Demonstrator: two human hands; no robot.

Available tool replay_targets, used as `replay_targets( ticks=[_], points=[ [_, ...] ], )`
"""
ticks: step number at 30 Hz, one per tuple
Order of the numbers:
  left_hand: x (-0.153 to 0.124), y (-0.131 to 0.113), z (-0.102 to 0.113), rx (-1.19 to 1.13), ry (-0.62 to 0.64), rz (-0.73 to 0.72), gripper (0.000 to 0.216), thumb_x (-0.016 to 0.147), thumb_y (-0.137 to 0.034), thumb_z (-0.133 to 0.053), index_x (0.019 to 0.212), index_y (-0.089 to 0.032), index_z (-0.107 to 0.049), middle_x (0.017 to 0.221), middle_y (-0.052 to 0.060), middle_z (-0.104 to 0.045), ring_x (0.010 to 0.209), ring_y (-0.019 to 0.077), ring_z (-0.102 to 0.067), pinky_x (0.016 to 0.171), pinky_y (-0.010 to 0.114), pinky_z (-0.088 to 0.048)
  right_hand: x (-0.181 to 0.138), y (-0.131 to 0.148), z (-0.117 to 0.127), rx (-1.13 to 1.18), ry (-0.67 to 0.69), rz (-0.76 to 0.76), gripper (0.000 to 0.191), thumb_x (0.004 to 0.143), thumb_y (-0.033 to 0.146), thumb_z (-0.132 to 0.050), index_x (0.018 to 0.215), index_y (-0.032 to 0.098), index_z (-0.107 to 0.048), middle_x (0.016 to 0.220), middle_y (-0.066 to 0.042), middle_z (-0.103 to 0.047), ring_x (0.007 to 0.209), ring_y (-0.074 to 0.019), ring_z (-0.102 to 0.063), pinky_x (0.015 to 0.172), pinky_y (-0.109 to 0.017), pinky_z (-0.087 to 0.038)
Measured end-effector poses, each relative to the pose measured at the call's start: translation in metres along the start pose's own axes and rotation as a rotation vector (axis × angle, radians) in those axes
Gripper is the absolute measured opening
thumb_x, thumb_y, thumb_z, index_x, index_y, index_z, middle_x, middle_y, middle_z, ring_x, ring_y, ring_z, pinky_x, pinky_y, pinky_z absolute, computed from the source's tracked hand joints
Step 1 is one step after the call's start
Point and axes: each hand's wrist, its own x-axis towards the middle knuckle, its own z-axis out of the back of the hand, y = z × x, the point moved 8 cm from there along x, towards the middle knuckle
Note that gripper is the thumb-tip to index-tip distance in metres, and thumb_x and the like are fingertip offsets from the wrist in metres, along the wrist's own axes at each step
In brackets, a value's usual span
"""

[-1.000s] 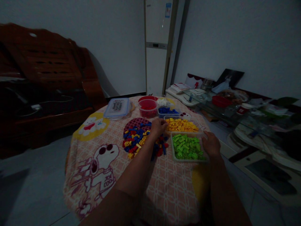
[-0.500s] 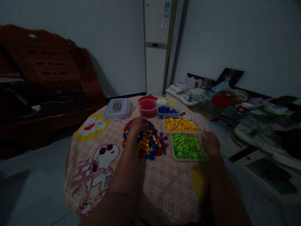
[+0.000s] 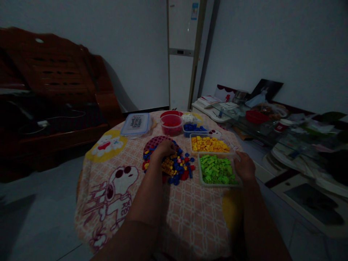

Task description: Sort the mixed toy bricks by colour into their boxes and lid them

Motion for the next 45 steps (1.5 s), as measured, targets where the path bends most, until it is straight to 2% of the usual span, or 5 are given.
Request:
replay_targets(
  ticks=[10,25,32,39,45],
  points=[
    [0.0,-0.003,-0.002,-0.16,0.021,-0.036,0.023,0.062,-0.011,-0.069,0.082,-0.019,-0.078,0.08,0.001,-0.077,0.071,0.0141,-0.067,0.06,0.017,-0.046,0.0,-0.001,-0.001,0.008,-0.019,0.011,0.043,0.088,0.022,-0.048,0.128,0.015,-0.064,0.13,-0.016,-0.063,0.115,-0.0291,-0.06,0.1,-0.041,-0.046],
    [0.006,-0.013,0.008,-0.495,-0.217,0.003,0.025,0.081,-0.029,-0.056,0.068,-0.012,-0.069,0.054,-0.001,-0.061,0.052,0.0104,-0.055,0.051,0.019,-0.039,0.001,-0.001,-0.002,-0.015,0.004,0.015,0.044,0.091,0.025,-0.045,0.129,0.012,-0.063,0.13,-0.016,-0.064,0.116,-0.0291,-0.06,0.1,-0.039,-0.046],
    [0.021,-0.061,-0.022,-0.899,-0.158,-0.128,0.028,0.084,-0.019,-0.061,0.109,-0.01,-0.069,0.087,0.005,-0.074,0.071,0.014,-0.069,0.071,0.027,-0.057,0.0,0.0,0.001,-0.008,-0.006,0.013,0.043,0.091,0.023,-0.046,0.129,0.012,-0.063,0.131,-0.016,-0.063,0.116,-0.0287,-0.06,0.1,-0.04,-0.046],
    [0.012,-0.038,0.008,-0.568,-0.289,-0.128,0.036,0.079,-0.014,-0.063,0.113,-0.011,-0.072,0.104,0.01,-0.076,0.085,0.0182,-0.07,0.077,0.028,-0.057,0.001,0.0,0.0,-0.006,0.026,0.005,0.044,0.091,0.023,-0.047,0.13,0.01,-0.063,0.133,-0.018,-0.062,0.117,-0.0306,-0.06,0.1,-0.041,-0.047],
    [-0.005,0.0,0.022,-0.192,-0.142,0.007,0.024,0.078,-0.02,-0.064,0.097,-0.014,-0.078,0.084,0.005,-0.077,0.077,0.0168,-0.069,0.069,0.022,-0.051,-0.001,0.001,0.001,-0.009,-0.003,0.01,0.042,0.092,0.023,-0.047,0.13,0.011,-0.062,0.133,-0.017,-0.062,0.118,-0.0291,-0.059,0.101,-0.039,-0.045]
  ],
)
